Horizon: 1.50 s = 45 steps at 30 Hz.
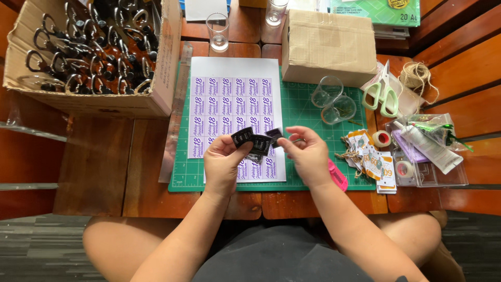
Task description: The person handles stickers and small items on a table before organizing clear glasses. They place the glasses into a cardboard divider and then slide the divider into a box, using a cutting tool to assist.
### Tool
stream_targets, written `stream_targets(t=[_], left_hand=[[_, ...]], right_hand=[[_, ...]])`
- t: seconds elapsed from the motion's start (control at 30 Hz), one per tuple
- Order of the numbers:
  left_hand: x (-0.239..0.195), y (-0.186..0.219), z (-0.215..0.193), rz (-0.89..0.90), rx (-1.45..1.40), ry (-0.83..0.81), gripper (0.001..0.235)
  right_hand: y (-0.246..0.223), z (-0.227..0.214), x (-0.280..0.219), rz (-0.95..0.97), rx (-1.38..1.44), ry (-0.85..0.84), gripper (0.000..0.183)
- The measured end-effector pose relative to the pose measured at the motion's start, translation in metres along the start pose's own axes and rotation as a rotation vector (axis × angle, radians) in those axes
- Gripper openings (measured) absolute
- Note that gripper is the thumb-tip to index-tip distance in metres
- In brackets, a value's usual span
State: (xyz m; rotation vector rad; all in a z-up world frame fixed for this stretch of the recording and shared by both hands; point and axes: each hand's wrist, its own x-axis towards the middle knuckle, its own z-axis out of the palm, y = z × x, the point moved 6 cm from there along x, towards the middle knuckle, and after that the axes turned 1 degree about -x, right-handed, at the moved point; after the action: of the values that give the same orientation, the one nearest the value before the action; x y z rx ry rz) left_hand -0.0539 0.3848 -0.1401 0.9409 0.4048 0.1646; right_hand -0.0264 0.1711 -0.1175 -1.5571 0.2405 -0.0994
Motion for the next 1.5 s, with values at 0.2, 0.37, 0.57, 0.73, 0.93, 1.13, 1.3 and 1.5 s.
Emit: stream_targets(t=[0.2, 0.37, 0.57, 0.73, 0.93, 1.13, 1.3, 1.5], left_hand=[[-0.003, -0.01, 0.004, -0.012, 0.075, 0.0, 0.028], [-0.002, -0.017, -0.005, 0.047, 0.143, 0.012, 0.017], [-0.008, 0.017, 0.0, 0.111, 0.224, 0.036, 0.005], [0.0, 0.012, -0.019, 0.185, 0.241, 0.015, 0.009], [0.006, 0.022, -0.03, 0.253, 0.271, 0.018, 0.016], [0.009, 0.039, -0.034, 0.131, 0.415, 0.071, 0.023], [0.011, 0.036, -0.029, -0.038, 0.487, -0.016, 0.022], [0.011, 0.032, -0.006, -0.175, 0.55, -0.154, 0.022]], right_hand=[[0.007, 0.017, -0.009, -0.046, 0.017, -0.161, 0.044], [0.011, 0.029, -0.014, -0.07, 0.045, -0.16, 0.015], [0.004, 0.027, -0.017, -0.068, 0.005, -0.179, 0.004], [0.007, 0.024, -0.017, -0.034, -0.048, -0.163, 0.014], [0.002, 0.016, 0.001, -0.026, -0.033, -0.105, 0.02], [-0.002, 0.01, 0.018, 0.125, -0.272, -0.174, 0.03], [-0.005, -0.013, 0.022, 0.127, -0.499, -0.169, 0.049], [-0.046, -0.082, 0.008, -0.032, -0.326, -0.132, 0.044]])
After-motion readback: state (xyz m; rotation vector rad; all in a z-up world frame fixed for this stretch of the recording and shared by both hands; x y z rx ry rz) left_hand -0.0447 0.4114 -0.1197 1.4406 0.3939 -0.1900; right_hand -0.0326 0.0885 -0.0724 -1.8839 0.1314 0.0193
